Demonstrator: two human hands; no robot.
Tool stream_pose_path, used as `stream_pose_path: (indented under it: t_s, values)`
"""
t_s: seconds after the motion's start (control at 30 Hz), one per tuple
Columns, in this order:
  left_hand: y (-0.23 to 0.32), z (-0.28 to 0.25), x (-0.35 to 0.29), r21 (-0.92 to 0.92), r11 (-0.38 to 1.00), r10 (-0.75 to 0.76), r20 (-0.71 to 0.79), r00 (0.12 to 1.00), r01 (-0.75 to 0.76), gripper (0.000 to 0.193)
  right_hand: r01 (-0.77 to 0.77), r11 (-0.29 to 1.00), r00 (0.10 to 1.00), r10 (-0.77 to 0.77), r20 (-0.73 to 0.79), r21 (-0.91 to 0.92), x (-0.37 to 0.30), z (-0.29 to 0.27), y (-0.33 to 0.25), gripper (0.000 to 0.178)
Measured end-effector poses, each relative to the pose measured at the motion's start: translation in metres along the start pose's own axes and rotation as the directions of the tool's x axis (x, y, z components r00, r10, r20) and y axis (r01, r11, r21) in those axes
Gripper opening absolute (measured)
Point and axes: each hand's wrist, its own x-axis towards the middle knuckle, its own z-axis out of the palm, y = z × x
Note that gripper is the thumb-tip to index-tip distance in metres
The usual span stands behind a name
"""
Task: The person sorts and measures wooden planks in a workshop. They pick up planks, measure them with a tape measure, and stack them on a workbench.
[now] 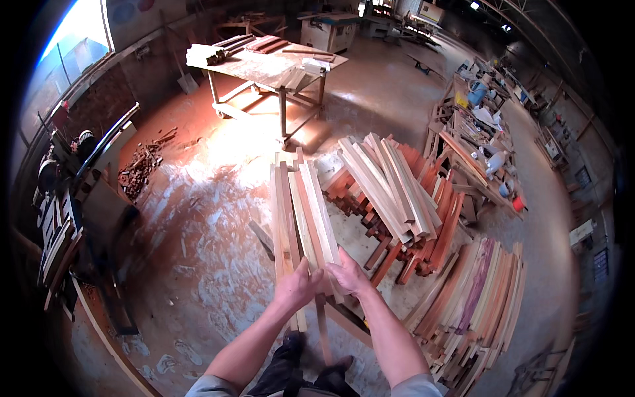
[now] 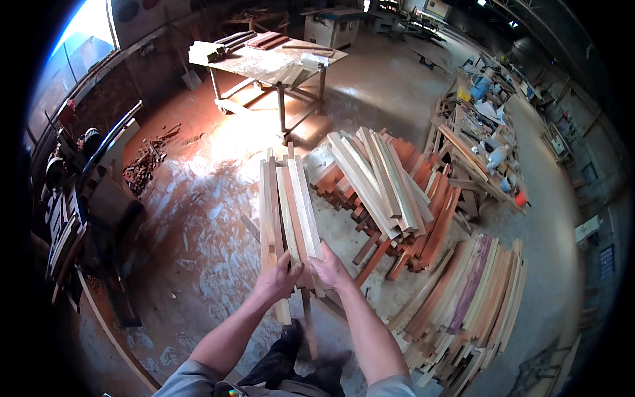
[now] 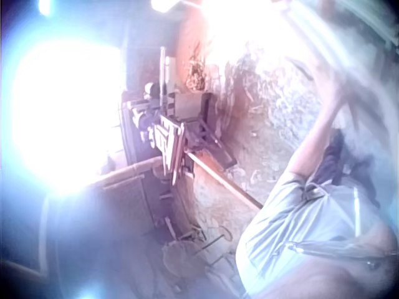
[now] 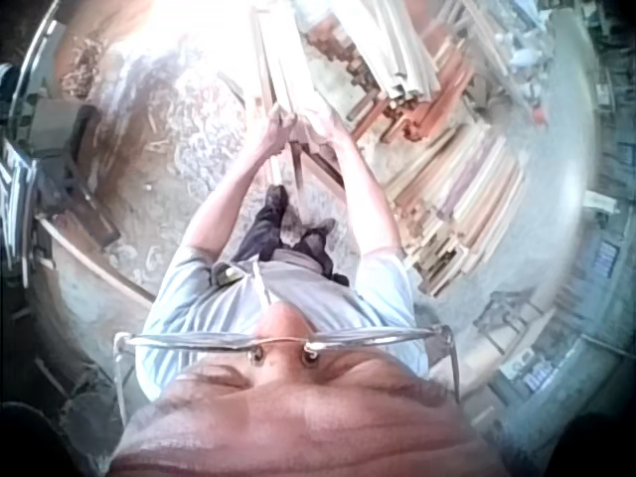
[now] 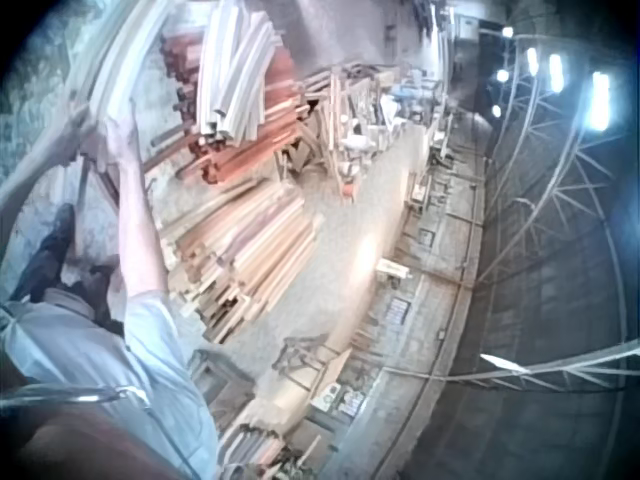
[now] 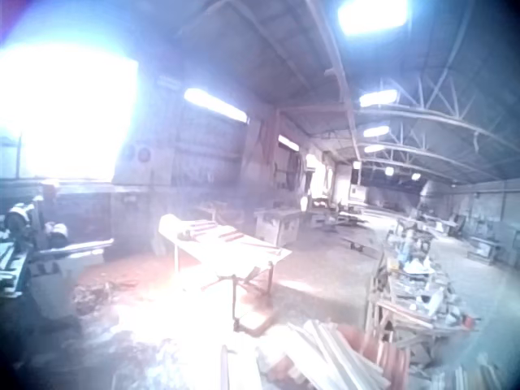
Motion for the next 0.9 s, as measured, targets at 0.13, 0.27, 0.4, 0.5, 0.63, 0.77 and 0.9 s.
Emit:
stream_pose_path:
  t_s: [0.13,0.27,0.4,0.5,0.63,0.77,0.9]
  values:
    - [-0.001,-0.027,0.003,0.072,0.997,0.058,-0.242,0.968,-0.042,0.053,0.000,0.981,0.999,-0.008,-0.044,-0.196,0.008,-0.002,0.033,0.051]
    - [-0.040,-0.005,0.004,0.022,0.989,0.142,-0.364,0.920,-0.144,0.061,-0.220,0.732,0.975,0.176,-0.132,-0.645,0.001,0.016,-0.005,0.054]
    - [-0.051,0.015,0.006,0.017,0.986,0.160,-0.377,0.912,-0.166,0.075,-0.189,0.571,0.981,0.083,-0.173,-0.799,0.003,0.026,-0.009,0.061]
    - [-0.060,0.030,0.009,0.019,0.982,0.175,-0.443,0.879,-0.186,0.075,-0.147,0.590,0.972,-0.061,-0.225,-0.794,0.008,0.038,0.006,0.068]
    - [-0.060,0.028,0.011,-0.090,0.973,0.156,-0.414,0.897,-0.211,0.074,-0.071,0.690,0.936,-0.204,-0.287,-0.720,0.017,0.044,0.023,0.066]
    - [-0.061,0.028,0.011,-0.107,0.958,0.197,-0.433,0.880,-0.267,0.072,-0.002,0.733,0.903,-0.291,-0.316,-0.680,0.020,0.043,0.032,0.058]
    - [-0.062,0.022,0.010,-0.262,0.937,0.102,-0.430,0.897,-0.232,0.070,0.021,0.804,0.907,-0.266,-0.327,-0.594,0.019,0.057,0.023,0.055]
